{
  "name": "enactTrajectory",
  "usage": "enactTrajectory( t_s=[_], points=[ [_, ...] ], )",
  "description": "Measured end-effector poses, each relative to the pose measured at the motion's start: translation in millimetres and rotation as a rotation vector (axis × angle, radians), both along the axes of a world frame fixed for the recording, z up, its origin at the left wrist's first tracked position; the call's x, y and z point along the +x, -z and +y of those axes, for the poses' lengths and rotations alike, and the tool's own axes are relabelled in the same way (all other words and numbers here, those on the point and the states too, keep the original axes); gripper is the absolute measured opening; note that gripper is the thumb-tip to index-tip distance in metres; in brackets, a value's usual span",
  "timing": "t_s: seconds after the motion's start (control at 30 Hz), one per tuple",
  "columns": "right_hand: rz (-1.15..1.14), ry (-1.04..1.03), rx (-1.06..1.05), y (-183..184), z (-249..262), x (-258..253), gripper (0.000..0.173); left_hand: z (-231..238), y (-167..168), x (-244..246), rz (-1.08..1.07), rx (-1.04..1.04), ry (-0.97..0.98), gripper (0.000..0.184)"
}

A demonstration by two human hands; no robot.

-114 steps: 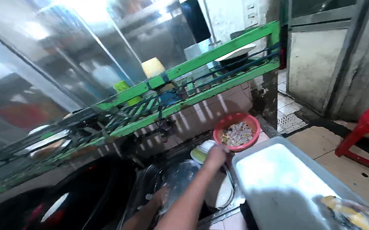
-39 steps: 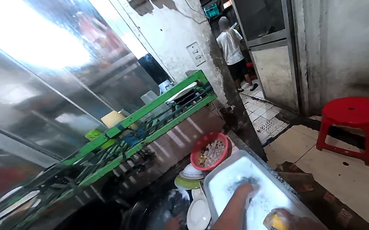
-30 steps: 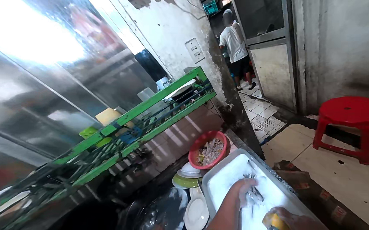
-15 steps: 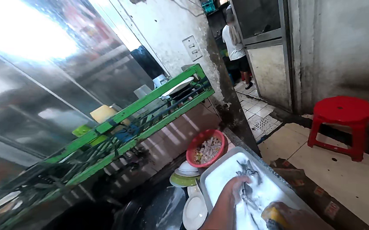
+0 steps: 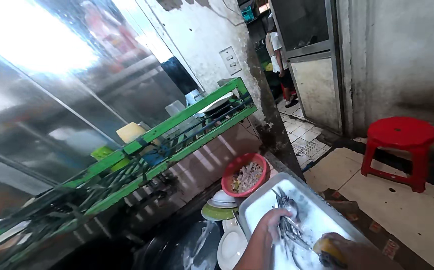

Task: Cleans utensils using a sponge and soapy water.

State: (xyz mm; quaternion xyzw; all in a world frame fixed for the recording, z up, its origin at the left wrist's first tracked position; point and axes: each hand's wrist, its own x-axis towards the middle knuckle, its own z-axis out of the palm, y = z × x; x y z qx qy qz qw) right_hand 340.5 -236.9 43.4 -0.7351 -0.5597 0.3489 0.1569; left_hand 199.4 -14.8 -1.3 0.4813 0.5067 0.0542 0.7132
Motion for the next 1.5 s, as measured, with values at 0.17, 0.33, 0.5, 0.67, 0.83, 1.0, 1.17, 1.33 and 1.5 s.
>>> enactTrajectory(
  t_s=[0.17, 0.33, 0.5, 0.67, 0.83, 1.0, 1.17, 1.33, 1.5],
  points=[
    [0.017, 0.046, 0.028, -1.3, -2.2, -0.7, 0.061, -1.1, -4.6, -7.3, -0.119, -0.041, -0.004, 0.021],
    [0.005, 0.108, 0.125, 3.6, -5.2, -3.2, 0.056, -11.2, -21.8, -8.4, -0.237, 0.104, -0.097, 0.043],
    [-0.003, 0.119, 0.177, 11.2, -4.0, -4.4, 0.053, -5.1, -17.7, -20.8, -0.277, -0.084, -0.075, 0.019],
    [-0.015, 0.116, 0.161, 17.1, -1.6, -1.8, 0.057, -3.6, -19.3, -17.4, -0.37, -0.03, -0.098, 0.026],
    [-0.012, 0.109, 0.139, 19.1, 1.3, 0.6, 0.057, 1.6, -59.4, -12.1, -0.296, 0.226, -0.178, 0.021],
    [-0.001, 0.123, 0.072, 15.3, 3.6, 1.3, 0.059, 16.9, -88.5, -15.5, -0.304, 0.517, -0.209, 0.023],
    [0.003, 0.118, 0.076, 13.2, 4.1, 1.1, 0.058, 27.7, -124.0, -21.8, -0.358, 0.679, -0.286, 0.029],
    [0.019, 0.101, 0.094, 10.1, 2.6, 1.5, 0.057, 25.9, -145.0, -21.1, -0.474, 0.598, -0.383, 0.03],
    [-0.005, 0.09, 0.15, 18.3, 1.1, 3.1, 0.054, 17.8, -110.9, -6.3, -0.417, 0.359, -0.321, 0.019]
  ],
)
